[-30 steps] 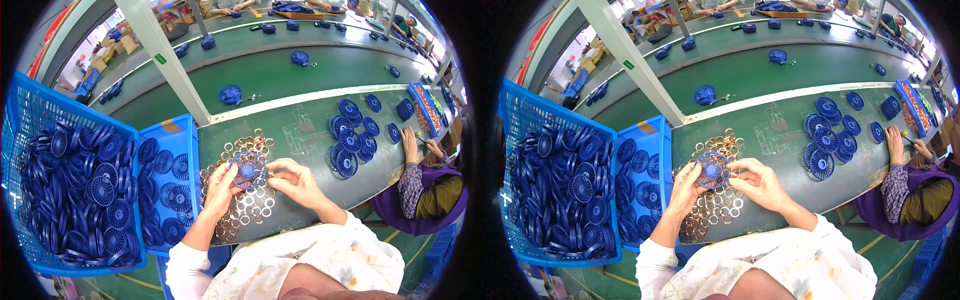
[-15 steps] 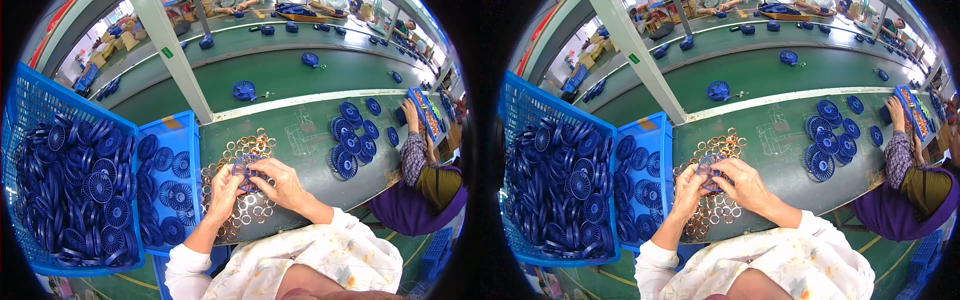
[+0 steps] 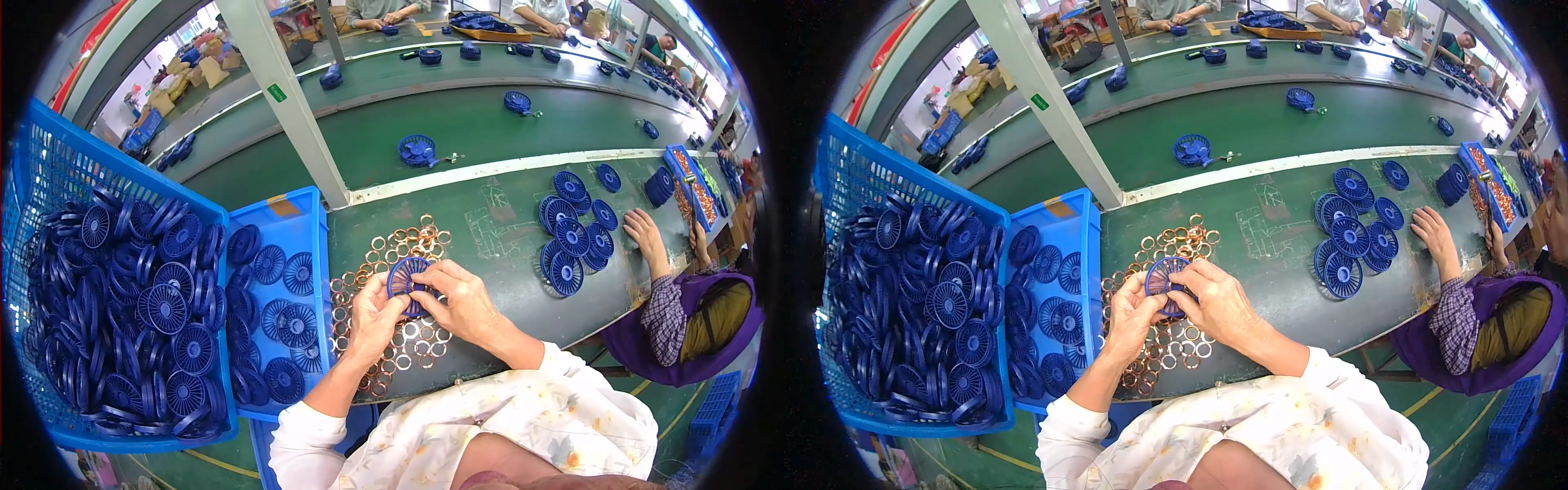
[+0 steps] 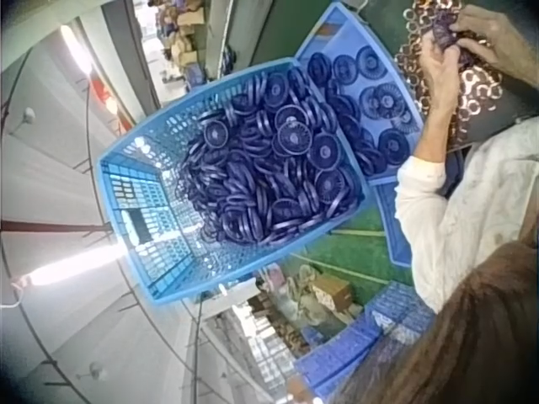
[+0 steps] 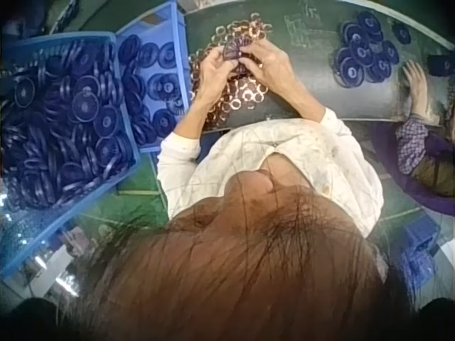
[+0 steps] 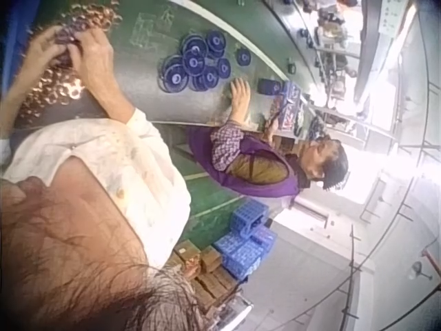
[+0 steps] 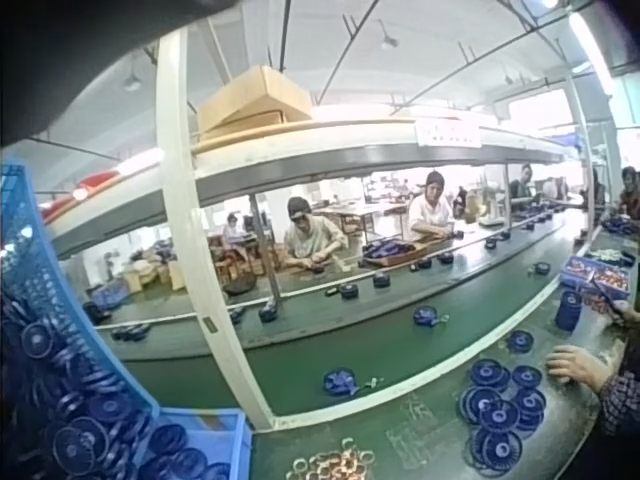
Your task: The person attaches metal rings to blue plastic components by hand on an assembly line.
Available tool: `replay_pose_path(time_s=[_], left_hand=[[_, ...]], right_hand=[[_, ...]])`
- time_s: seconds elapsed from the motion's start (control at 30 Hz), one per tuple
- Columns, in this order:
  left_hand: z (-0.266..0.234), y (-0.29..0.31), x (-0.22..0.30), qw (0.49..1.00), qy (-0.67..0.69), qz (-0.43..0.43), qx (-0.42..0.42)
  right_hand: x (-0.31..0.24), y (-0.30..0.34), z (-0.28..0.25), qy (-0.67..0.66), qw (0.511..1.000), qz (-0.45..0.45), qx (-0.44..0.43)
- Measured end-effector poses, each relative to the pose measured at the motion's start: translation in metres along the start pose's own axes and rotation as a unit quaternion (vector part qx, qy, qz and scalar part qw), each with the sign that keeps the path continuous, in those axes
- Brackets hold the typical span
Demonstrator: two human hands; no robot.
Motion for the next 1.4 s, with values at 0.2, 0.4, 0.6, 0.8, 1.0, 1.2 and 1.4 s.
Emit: replay_pose_path(time_s=[0.2, 0.4, 0.6, 0.8, 1.0, 1.2, 1.4], left_hand=[[0.001, 0.005, 0.005, 1.000, -0.013, 0.022, -0.007], [-0.003, 0.005, 0.005, 0.998, -0.049, -0.010, -0.035], [-0.006, 0.009, 0.002, 0.995, -0.047, -0.052, -0.076], [0.009, 0.006, 0.004, 0.994, -0.061, -0.024, -0.089], [0.006, 0.014, 0.015, 0.976, -0.171, 0.102, -0.086], [0.017, 0.022, 0.037, 0.960, -0.236, 0.141, -0.058], [-0.057, -0.022, 0.069, 0.820, -0.384, 0.356, 0.231]], right_hand=[[-0.004, -0.002, 0.000, -0.020, 1.000, -0.006, 0.022], [0.005, 0.009, 0.002, -0.020, 0.997, -0.061, 0.034], [0.009, 0.009, -0.008, -0.090, 0.985, -0.137, -0.060], [0.013, 0.010, -0.020, -0.088, 0.996, 0.011, -0.024], [0.036, 0.041, 0.002, -0.331, 0.877, 0.320, -0.134], [0.039, 0.020, -0.033, -0.149, 0.964, 0.215, -0.049], [0.117, -0.001, -0.167, 0.355, 0.886, 0.042, 0.296]])
Point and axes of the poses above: each hand's wrist, its own y-axis away from the middle knuckle, its own z-axis out of the palm, x = y × z, the point moved 3 cm from there along -y, towards the middle knuckle, and after that the axes turned 15 degrees about x, right-handed, at the moved point
